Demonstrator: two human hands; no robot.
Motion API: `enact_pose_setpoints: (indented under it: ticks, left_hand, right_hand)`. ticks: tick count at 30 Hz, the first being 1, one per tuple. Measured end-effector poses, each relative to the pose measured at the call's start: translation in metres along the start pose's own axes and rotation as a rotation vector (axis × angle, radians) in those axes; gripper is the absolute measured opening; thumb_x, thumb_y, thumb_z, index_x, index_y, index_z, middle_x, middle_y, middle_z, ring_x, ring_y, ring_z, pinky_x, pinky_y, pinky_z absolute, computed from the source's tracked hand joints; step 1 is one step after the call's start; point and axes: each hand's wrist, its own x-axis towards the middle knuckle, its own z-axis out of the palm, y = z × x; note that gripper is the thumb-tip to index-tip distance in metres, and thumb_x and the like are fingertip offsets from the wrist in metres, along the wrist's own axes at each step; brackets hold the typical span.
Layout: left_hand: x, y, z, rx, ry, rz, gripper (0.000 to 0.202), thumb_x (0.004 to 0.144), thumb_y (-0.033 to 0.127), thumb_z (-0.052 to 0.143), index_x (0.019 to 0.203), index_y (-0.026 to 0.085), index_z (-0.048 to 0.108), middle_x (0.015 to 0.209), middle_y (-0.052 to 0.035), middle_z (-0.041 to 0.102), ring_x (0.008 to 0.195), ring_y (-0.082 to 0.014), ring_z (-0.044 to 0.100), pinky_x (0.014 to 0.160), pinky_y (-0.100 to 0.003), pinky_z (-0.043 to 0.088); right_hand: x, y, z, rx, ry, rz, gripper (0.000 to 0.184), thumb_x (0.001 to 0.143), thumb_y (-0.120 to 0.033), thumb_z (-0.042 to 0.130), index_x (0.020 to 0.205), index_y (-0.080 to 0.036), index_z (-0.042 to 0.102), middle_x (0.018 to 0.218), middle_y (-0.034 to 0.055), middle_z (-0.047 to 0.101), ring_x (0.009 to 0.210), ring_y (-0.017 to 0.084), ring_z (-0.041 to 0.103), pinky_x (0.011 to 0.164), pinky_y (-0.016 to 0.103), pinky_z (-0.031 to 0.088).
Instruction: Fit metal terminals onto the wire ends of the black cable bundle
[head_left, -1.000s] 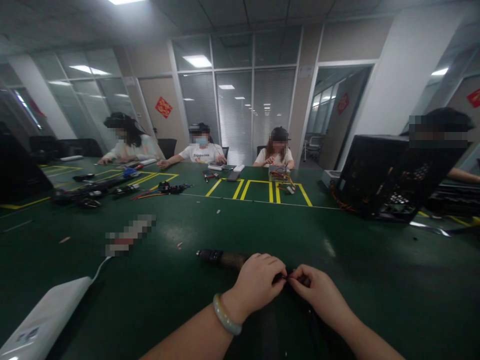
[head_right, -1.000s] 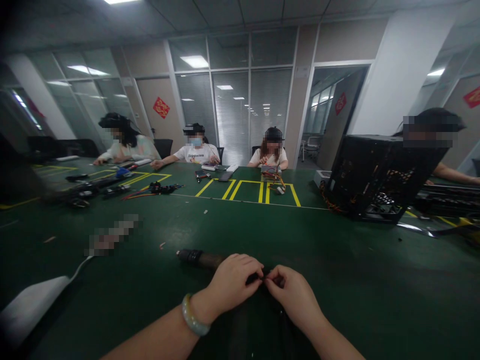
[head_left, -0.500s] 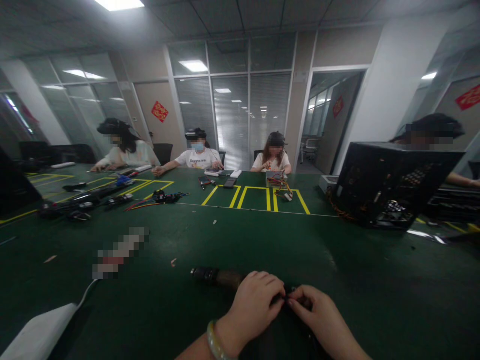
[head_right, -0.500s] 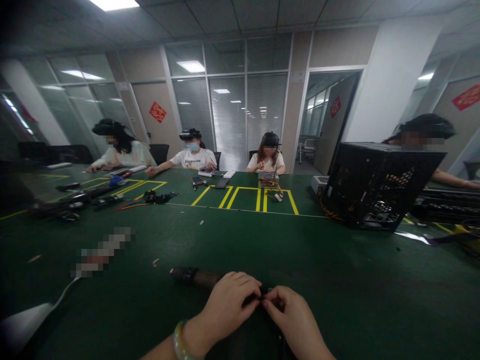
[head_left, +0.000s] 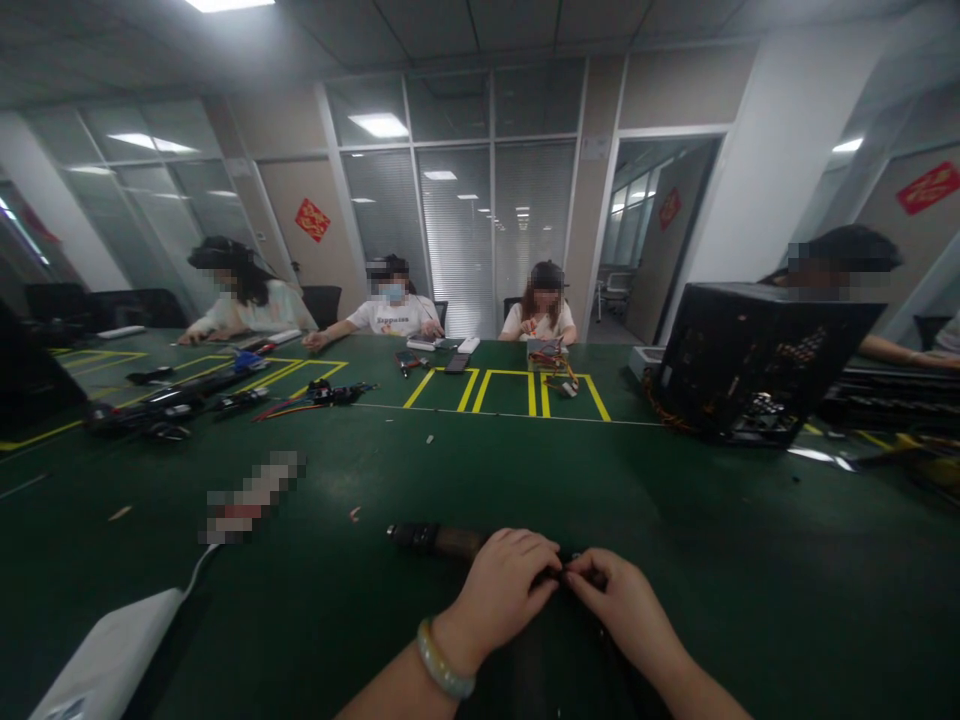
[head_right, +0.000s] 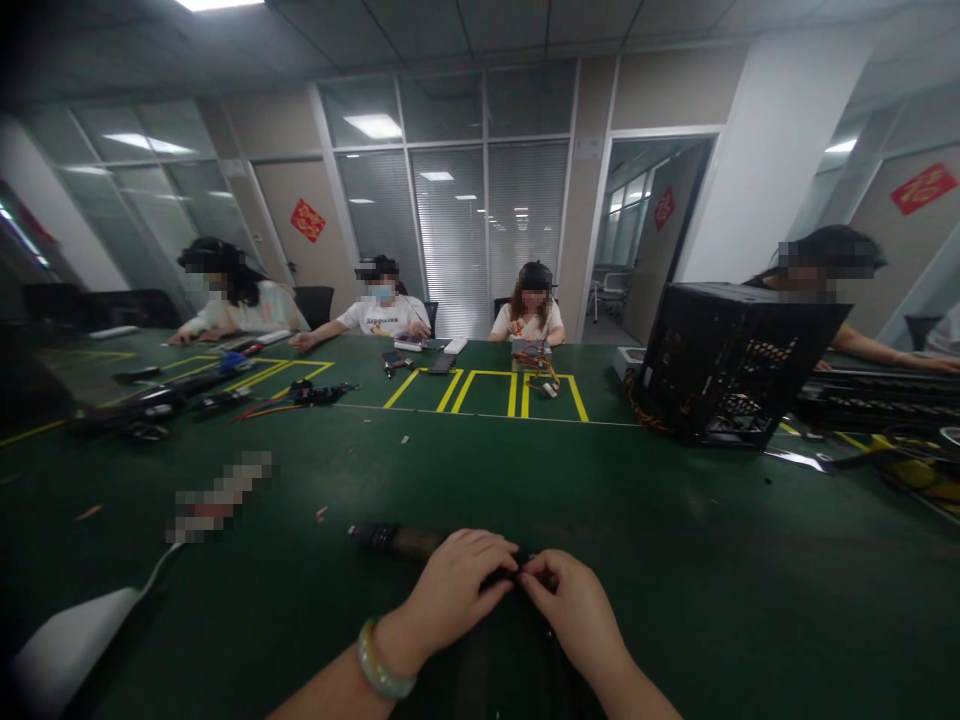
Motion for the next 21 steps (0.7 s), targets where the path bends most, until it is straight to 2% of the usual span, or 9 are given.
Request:
enact_pose_setpoints:
  ticks: [9,15,18,21]
  left_hand:
    - [-0.003,0.006,-0.001,0.077,-0.014,0.019,0.020,0.086,0.020,0.063,0.106,0.024,0.060,0.119,-0.0013,0.062,0.114,-0.0193,0.053,0.104,-0.040,0.035]
    - [-0.005,0.007,0.003,0.117,0.008,0.019,0.018,0.089,0.018,0.059,0.106,0.024,0.060,0.121,-0.0003,0.062,0.121,-0.0177,0.050,0.114,-0.042,0.026]
    - [-0.004,0.011,0.001,0.118,-0.008,0.017,0.023,0.087,0.019,0.061,0.109,0.024,0.060,0.131,-0.0008,0.056,0.130,-0.0186,0.042,0.116,-0.044,0.021]
    - [-0.010,0.018,-0.013,0.127,-0.026,-0.011,0.038,0.085,0.022,0.064,0.122,0.025,0.055,0.143,-0.0029,0.045,0.137,-0.0210,0.034,0.116,-0.045,0.023]
  right_hand:
    - [-0.002,-0.003,0.003,-0.045,0.036,-0.006,0.017,0.082,-0.032,0.058,0.081,-0.020,0.069,0.078,0.0017,0.068,0.071,0.019,0.062,0.064,0.026,0.046]
    - [-0.002,-0.004,0.002,-0.052,0.028,-0.019,0.017,0.084,-0.032,0.056,0.081,-0.020,0.069,0.077,0.0012,0.068,0.068,0.018,0.062,0.064,0.026,0.046]
    - [0.000,-0.012,-0.002,-0.024,-0.017,-0.002,0.015,0.082,-0.030,0.059,0.086,-0.020,0.070,0.081,0.0012,0.070,0.071,0.018,0.063,0.066,0.026,0.047]
    - [-0.006,-0.014,-0.017,-0.028,-0.018,0.027,0.022,0.081,-0.033,0.062,0.098,-0.022,0.069,0.092,0.0023,0.071,0.078,0.019,0.065,0.069,0.027,0.049]
